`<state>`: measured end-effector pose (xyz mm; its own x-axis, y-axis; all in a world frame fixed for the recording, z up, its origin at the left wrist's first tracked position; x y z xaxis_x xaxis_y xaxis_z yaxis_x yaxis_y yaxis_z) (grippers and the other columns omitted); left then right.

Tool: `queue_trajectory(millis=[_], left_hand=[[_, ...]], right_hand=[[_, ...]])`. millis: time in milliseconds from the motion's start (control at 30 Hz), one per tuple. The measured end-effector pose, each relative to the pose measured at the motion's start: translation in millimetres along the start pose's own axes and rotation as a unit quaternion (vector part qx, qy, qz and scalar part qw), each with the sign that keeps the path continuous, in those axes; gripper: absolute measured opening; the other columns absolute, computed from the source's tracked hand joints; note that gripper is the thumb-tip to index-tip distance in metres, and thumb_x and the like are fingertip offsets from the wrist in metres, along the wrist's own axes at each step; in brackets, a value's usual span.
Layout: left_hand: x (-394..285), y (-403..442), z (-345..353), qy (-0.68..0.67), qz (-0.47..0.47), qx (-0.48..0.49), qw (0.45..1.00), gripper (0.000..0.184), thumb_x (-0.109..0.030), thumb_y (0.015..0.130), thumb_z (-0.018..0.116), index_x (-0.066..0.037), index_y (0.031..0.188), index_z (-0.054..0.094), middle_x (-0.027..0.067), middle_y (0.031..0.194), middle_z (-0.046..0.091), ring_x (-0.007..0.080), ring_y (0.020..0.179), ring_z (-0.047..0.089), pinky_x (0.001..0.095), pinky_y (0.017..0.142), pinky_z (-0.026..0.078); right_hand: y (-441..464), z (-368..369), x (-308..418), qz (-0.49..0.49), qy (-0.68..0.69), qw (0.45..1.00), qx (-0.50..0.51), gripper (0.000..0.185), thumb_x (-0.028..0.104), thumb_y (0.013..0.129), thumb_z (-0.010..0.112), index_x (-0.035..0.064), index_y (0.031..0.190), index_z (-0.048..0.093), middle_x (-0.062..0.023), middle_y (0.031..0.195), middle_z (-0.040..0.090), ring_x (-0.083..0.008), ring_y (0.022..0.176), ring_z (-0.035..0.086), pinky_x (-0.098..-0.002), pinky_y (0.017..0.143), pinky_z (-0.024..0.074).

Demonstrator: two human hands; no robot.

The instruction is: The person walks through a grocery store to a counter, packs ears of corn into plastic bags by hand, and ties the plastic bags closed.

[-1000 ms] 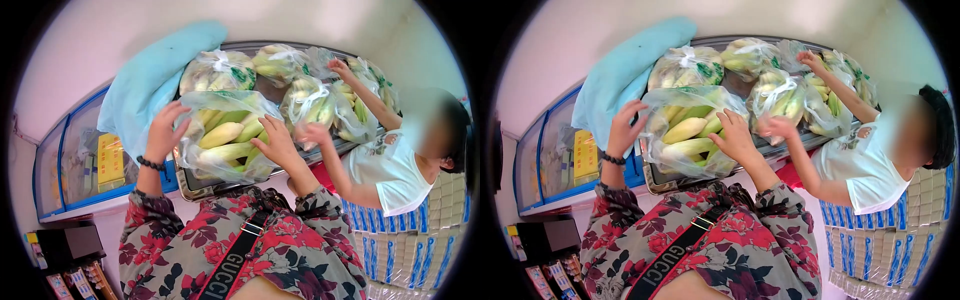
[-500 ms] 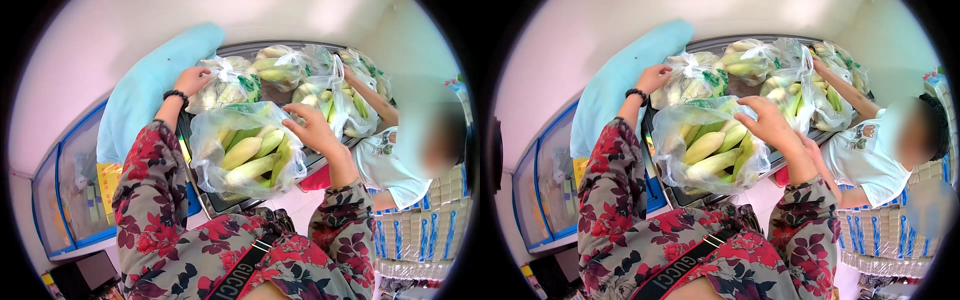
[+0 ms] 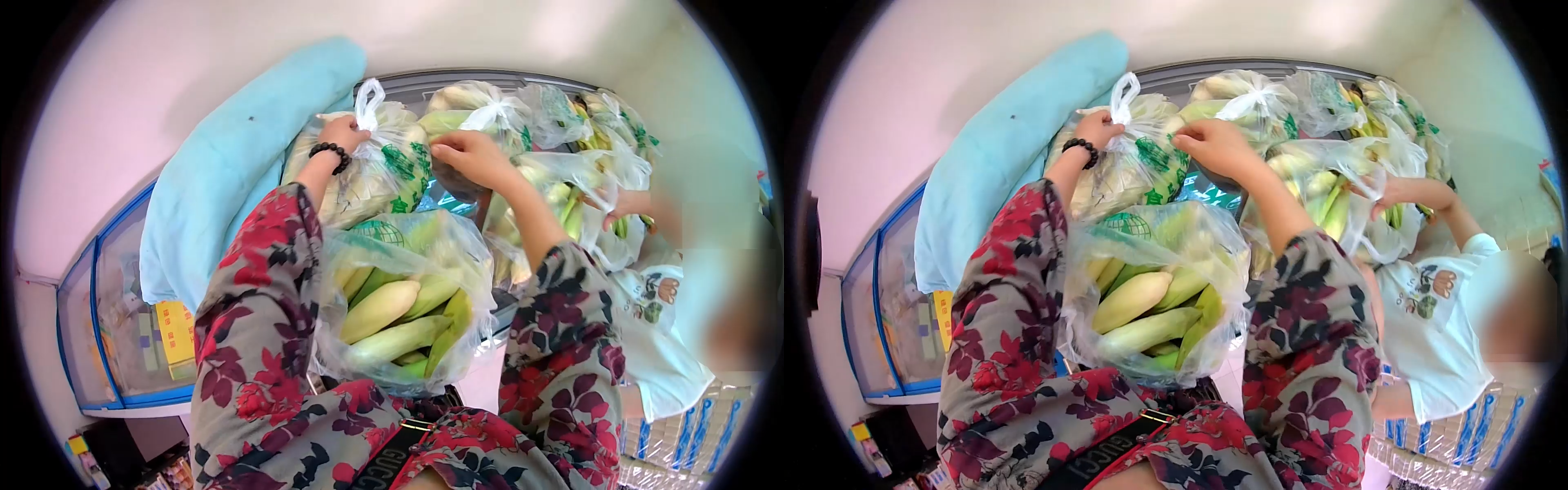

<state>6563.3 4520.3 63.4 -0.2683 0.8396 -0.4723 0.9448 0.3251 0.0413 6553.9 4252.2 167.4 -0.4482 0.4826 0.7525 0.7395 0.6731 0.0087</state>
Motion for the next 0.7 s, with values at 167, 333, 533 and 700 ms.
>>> queue_trajectory(millis=[167,333,533,700], left_hand=[[2.2,-19.1,-6.4,-0.128,0.045,-0.040,0.990,0.028,-0.025,0.075,0.071,-0.003,0.085,0.056,0.0077,0.071,0.060,0.0185,0.064,0.056,0.0324,0.063,0.045],[-0.1,-19.0,-10.2,-0.122,0.056,-0.028,0.991,0.038,-0.028,0.071,0.076,-0.004,0.094,0.056,0.0079,0.084,0.062,0.0191,0.076,0.057,0.0320,0.070,0.045],[-13.7,-19.7,-18.7,-0.163,0.092,-0.021,0.982,0.064,-0.036,0.061,0.081,-0.007,0.112,0.055,0.0162,0.118,0.052,0.0296,0.112,0.048,0.0371,0.094,0.040],[-6.6,-13.4,-7.4,-0.237,0.101,-0.013,0.966,0.041,-0.024,0.068,0.076,-0.008,0.102,0.060,0.0135,0.100,0.062,0.0257,0.095,0.059,0.0350,0.085,0.046]], right_hand=[[99.1,95.6,-27.7,0.027,0.039,0.998,-0.036,0.037,0.036,0.081,0.061,0.0059,0.102,0.066,-0.0145,0.092,0.066,-0.0273,0.087,0.063,-0.0362,0.076,0.0490],[136.5,96.7,0.6,-0.031,-0.123,0.987,-0.096,0.031,0.035,0.083,0.054,0.0075,0.090,0.067,-0.0204,0.093,0.064,-0.0378,0.090,0.061,-0.0428,0.081,0.0473],[136.0,-31.8,25.8,0.028,0.072,0.952,-0.297,0.038,0.038,0.083,0.055,0.0018,0.085,0.065,-0.0167,0.084,0.066,-0.0305,0.075,0.063,-0.0387,0.072,0.0482],[124.6,-5.1,34.4,-0.105,0.362,0.913,-0.158,0.033,0.037,0.085,0.060,0.0045,0.092,0.064,-0.0080,0.086,0.067,-0.0145,0.073,0.059,-0.0311,0.065,0.0467]])
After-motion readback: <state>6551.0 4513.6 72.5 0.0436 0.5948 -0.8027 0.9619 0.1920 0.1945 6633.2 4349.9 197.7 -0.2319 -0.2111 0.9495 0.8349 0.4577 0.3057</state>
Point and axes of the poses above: each hand's wrist, its own y-axis towards the middle knuckle, its own z-axis out of the palm, x = y × z, the point moved 6 cm from there along y, towards the middle knuckle
